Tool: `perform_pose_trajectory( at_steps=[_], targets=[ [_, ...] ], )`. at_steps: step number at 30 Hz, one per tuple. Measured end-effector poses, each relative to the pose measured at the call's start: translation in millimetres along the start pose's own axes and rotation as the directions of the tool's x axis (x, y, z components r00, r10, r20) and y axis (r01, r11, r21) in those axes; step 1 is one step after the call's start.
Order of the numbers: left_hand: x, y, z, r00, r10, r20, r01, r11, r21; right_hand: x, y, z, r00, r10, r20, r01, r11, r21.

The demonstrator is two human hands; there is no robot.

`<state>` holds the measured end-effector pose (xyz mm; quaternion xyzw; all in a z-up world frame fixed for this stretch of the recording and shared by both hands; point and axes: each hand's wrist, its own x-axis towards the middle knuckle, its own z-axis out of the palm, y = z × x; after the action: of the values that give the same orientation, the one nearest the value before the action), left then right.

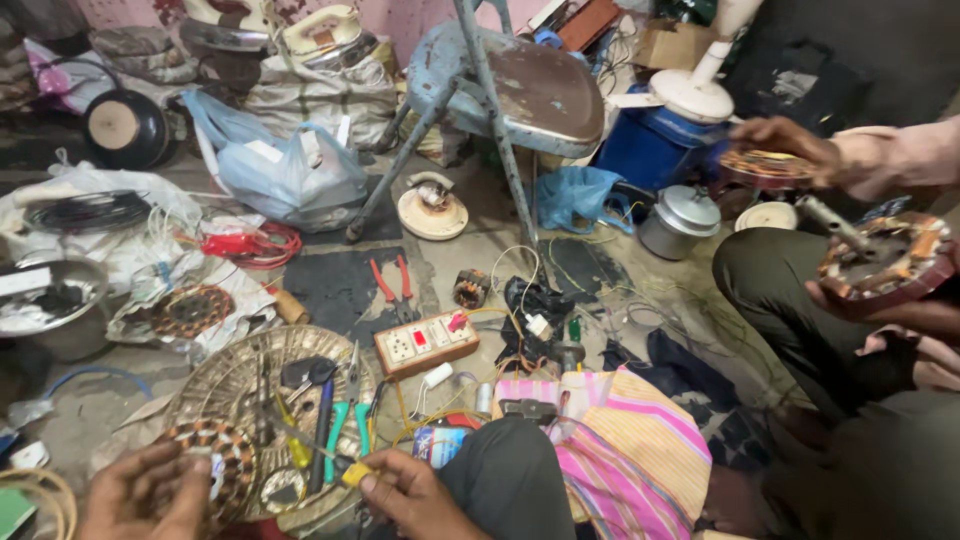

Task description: The person is repairing a fan motor stator by using a screwdriver and pliers to manipulate wires and components while sitting on the workshop floor.

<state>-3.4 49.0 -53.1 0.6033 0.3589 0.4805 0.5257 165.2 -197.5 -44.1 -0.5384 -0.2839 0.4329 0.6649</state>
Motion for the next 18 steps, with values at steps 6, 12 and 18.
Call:
perform_pose_trajectory(
  at_steps=[6,12,18],
  targets=[
    [-20.0,104.0,27.7,0.994,0.102,0.025,-0.105,0.982,0.157,1.9,-9.5,-6.1,0.955,0.191,-0.229,-0.238,0.95,-0.202],
    [-26.8,150.5,41.8,0.962,0.266,-0.064,-0.258,0.959,0.116,-5.7,-31.8,-6.9,0.994,0.104,-0.016,-0.103,0.993,0.049],
    [-32.9,167.5,40.6,0.965,0.257,-0.053,-0.246,0.957,0.153,-6.6,-35.7,-9.1,0.993,0.12,0.006,-0.12,0.99,0.077]
  ],
)
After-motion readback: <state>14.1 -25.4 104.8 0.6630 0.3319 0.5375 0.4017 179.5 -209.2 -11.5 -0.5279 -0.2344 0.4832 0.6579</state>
